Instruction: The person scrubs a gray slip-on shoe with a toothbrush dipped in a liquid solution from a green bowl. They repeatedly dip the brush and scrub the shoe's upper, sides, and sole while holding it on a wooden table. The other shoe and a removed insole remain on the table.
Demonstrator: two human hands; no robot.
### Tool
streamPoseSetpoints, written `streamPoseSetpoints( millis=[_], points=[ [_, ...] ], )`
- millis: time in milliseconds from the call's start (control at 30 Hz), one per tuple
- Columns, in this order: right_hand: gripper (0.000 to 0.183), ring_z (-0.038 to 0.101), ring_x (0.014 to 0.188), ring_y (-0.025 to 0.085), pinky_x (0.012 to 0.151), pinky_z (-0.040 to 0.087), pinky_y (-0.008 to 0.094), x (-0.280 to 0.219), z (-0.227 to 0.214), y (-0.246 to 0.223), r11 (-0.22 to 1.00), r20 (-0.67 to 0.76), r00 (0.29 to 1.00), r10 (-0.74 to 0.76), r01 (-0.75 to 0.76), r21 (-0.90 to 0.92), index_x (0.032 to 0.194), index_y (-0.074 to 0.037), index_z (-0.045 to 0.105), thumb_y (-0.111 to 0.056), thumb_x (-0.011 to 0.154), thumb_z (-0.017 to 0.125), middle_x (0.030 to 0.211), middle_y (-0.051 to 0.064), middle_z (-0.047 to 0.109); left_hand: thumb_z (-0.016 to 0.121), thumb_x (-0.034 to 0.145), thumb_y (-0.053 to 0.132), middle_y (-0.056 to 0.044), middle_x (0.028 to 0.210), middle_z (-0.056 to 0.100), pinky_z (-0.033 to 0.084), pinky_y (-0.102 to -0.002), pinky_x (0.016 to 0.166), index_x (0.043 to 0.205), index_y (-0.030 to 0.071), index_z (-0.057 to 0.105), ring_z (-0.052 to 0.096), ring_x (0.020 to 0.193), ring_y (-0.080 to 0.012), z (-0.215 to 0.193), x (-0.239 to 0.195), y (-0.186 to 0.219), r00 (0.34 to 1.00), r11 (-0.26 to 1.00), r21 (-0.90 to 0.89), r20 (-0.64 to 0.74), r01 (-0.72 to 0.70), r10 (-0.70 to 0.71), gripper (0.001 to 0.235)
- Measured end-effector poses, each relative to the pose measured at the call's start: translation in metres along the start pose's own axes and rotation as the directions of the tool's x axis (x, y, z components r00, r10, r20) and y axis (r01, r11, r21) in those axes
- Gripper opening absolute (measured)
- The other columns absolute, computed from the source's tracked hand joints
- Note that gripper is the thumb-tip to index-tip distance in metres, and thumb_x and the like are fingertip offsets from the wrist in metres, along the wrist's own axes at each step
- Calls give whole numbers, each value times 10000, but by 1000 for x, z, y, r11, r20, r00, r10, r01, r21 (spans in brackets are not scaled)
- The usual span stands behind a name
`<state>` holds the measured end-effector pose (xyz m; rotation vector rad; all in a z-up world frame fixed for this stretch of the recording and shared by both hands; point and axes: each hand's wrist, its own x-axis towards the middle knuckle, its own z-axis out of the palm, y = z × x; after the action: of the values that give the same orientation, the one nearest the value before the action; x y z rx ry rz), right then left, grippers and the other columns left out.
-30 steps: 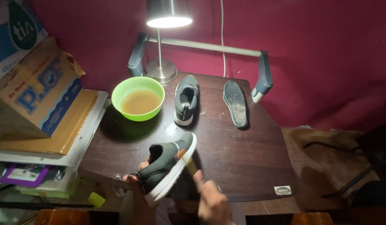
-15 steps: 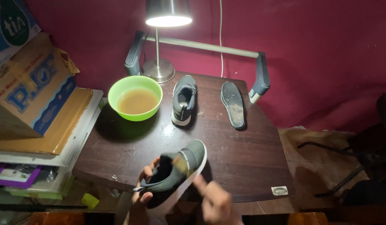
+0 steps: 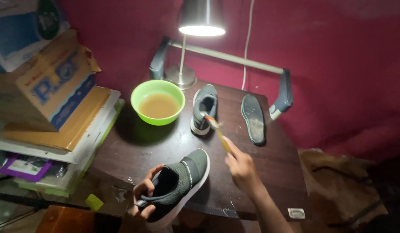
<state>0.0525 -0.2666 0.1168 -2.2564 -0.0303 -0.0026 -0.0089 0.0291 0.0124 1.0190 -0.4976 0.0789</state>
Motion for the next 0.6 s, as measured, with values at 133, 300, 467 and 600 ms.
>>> streamPoseSetpoints(
  millis=[133, 300, 467, 600],
  points=[
    [549, 654, 1185, 364, 923, 488, 431, 98, 38, -33, 953, 130, 973, -191, 216, -215, 1415, -191, 577, -223, 887, 431, 1339, 103, 698, 684, 600, 130, -281, 1578, 415, 310, -409, 1088, 800, 178, 485, 439, 1454, -358, -7, -14, -5, 998, 972, 233, -40, -43, 53, 287],
    [530, 657, 927, 427, 833, 528, 527, 199, 109, -56, 822, 116, 981, -154, 192, -537, 1230, -227, 755, -67, 824, 454, 1063, 99, 556, 892, 680, 320, -337, 1499, 442, 358, -413, 1086, 833, 209, 678, 424, 1448, -389, -9, -23, -55, 958, 857, 427, 135, -288, 254, 286],
    [234, 710, 826, 466, 701, 590, 544, 237, 156, -68, 649, 191, 952, -241, 304, -697, 891, -53, 728, -36, 734, 555, 933, 186, 710, 750, 868, 306, -216, 1558, 399, 331, -400, 1125, 805, 191, 696, 486, 1408, -339, -18, -48, -96, 990, 800, 589, -4, -113, 143, 142],
    [178, 735, 796, 416, 671, 601, 514, 240, 158, -68, 549, 218, 945, -243, 320, -773, 877, -76, 720, -30, 751, 602, 871, 129, 738, 721, 898, 190, -134, 1562, 450, 437, -270, 999, 782, 211, 680, 587, 1356, -244, 15, -49, -61, 984, 765, 641, -168, 58, 65, 125]
  ],
)
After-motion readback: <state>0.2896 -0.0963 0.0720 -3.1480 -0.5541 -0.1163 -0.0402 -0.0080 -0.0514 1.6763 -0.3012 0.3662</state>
